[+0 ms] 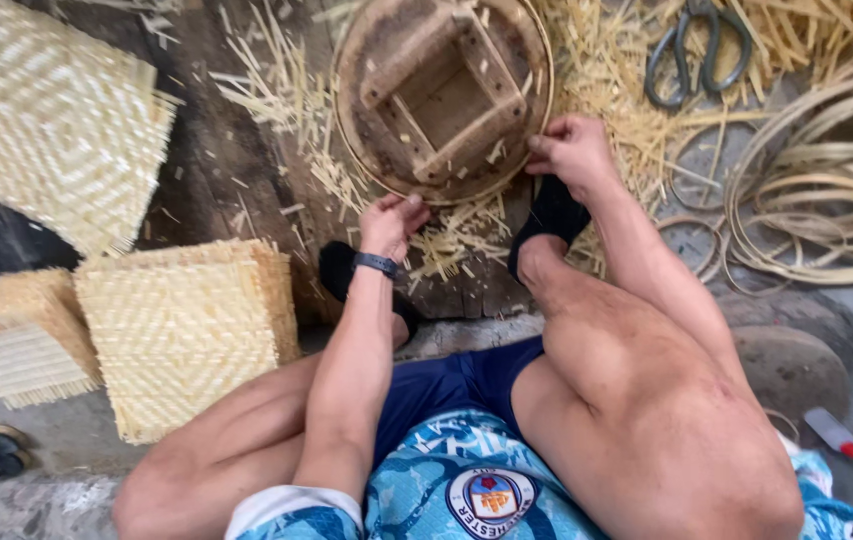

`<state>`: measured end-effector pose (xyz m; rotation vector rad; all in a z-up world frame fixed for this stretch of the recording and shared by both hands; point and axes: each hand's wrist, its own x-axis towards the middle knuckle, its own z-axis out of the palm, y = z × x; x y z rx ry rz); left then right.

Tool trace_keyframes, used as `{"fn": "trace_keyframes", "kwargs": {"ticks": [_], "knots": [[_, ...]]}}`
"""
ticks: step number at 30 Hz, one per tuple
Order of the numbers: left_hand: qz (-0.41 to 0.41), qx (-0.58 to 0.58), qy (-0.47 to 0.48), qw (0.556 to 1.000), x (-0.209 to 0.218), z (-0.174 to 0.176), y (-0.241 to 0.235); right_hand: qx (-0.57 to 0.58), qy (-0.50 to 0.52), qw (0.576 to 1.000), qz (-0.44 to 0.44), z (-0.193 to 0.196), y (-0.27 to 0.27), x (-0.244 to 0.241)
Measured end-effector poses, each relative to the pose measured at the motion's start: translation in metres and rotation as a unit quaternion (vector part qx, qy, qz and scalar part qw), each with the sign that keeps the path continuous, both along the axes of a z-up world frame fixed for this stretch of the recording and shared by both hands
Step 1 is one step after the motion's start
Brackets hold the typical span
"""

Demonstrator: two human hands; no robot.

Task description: The person sits on the floor and repeatedly places a woven bamboo mat onto a circular wooden mold, then uses shears to trim the excess bamboo strips flush with the mold's edge. The person flips the mold, removes the trimmed mat, and repeats the process with additional mats.

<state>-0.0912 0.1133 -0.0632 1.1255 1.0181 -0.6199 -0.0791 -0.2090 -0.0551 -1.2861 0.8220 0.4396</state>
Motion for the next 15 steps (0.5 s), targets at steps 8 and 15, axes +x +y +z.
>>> {"fn": "trace_keyframes", "kwargs": {"ticks": [8,15], "knots": [[-0.016,0.065,-0.013,0.998,-0.009,-0.009,0.0,-0.099,-0.005,0.992,0.073,0.021,0.003,0.006],[0.077,-0.016,0.008,0.997,0.007,0.021,-0.011,-0.392,-0.372,0.739,0.402,0.105,0.03,0.067]]}}
